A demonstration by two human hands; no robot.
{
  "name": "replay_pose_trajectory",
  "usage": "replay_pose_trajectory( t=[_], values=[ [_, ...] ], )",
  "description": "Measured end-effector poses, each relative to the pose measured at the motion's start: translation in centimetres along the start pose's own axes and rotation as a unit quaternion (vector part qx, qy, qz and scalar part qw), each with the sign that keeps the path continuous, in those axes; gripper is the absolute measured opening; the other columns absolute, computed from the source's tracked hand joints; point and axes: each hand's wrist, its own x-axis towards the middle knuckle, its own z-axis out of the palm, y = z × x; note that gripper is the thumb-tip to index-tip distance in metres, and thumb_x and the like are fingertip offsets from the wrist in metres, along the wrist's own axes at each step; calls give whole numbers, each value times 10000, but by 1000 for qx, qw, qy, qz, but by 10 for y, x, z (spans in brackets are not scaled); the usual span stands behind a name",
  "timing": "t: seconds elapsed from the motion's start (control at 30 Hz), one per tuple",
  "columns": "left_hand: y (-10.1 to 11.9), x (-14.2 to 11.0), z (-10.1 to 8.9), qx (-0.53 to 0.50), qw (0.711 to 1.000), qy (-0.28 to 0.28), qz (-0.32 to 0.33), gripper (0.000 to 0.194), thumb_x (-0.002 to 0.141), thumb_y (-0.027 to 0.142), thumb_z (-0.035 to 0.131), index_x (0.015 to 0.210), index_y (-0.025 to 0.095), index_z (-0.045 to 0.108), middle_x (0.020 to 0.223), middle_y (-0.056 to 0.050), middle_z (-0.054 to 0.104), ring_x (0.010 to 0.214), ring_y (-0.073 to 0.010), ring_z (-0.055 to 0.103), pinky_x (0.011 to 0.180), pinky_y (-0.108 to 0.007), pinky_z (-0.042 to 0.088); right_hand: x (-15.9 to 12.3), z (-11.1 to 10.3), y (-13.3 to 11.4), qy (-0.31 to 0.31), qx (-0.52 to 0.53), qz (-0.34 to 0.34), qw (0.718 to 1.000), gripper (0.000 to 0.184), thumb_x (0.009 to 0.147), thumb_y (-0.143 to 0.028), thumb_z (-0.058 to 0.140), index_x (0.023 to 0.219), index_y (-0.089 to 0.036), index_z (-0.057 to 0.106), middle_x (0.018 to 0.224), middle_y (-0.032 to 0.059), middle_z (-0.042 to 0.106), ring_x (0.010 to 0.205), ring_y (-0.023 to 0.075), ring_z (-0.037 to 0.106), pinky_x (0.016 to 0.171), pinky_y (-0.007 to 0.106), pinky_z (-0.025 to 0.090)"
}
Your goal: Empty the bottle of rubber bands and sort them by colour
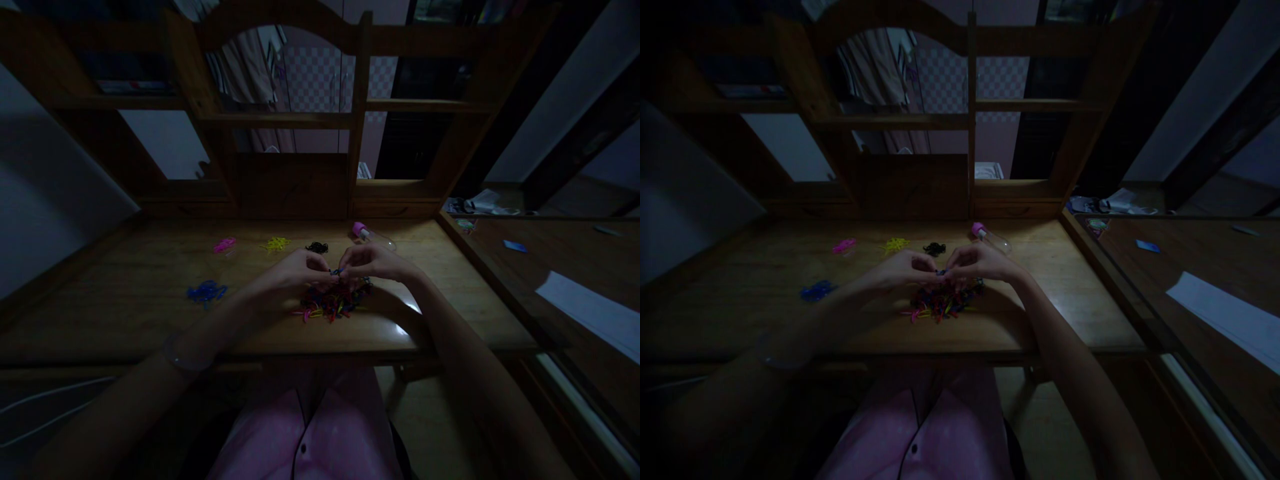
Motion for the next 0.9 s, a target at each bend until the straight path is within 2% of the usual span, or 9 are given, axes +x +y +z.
replay_pose_trajectory(
  t=[0.13,0.23,0.63,0.8,0.9],
  values=[
    [-2,2,-1,-4,1000,-5,8,254,679,373,766,767,142,706,736,-64,707,656,-157,641,601,-254,466,0,0,-1,-3,-6,-2,1000,243,825,-370,681,919,-147,666,778,48,713,680,150,688,659,289,564],
    [-3,3,-2,-22,1000,-15,8,232,679,358,768,762,146,724,733,-73,715,659,-166,651,610,-266,480,0,-2,0,21,-23,5,999,254,826,-389,678,920,-154,660,790,47,712,691,144,680,655,280,556],
    [-10,1,-10,-106,993,-36,-45,251,682,352,797,817,144,759,865,-136,750,768,-199,704,745,-314,564,1,-8,3,68,-115,-11,991,246,805,-399,686,868,-162,705,851,38,680,748,127,609,678,255,494],
    [-6,0,-7,-164,986,11,-35,197,713,305,785,807,135,751,845,-125,745,727,-164,692,742,-287,561,0,-7,0,92,-100,-3,991,253,778,-405,712,835,-159,695,766,26,655,622,105,575,556,240,459],
    [-9,4,-2,-225,972,68,-28,169,727,275,779,788,122,743,822,-118,739,705,-151,685,736,-283,561,0,-2,-4,109,-107,-16,988,267,757,-409,736,825,-153,701,711,20,641,580,95,555,500,226,431]
  ],
)
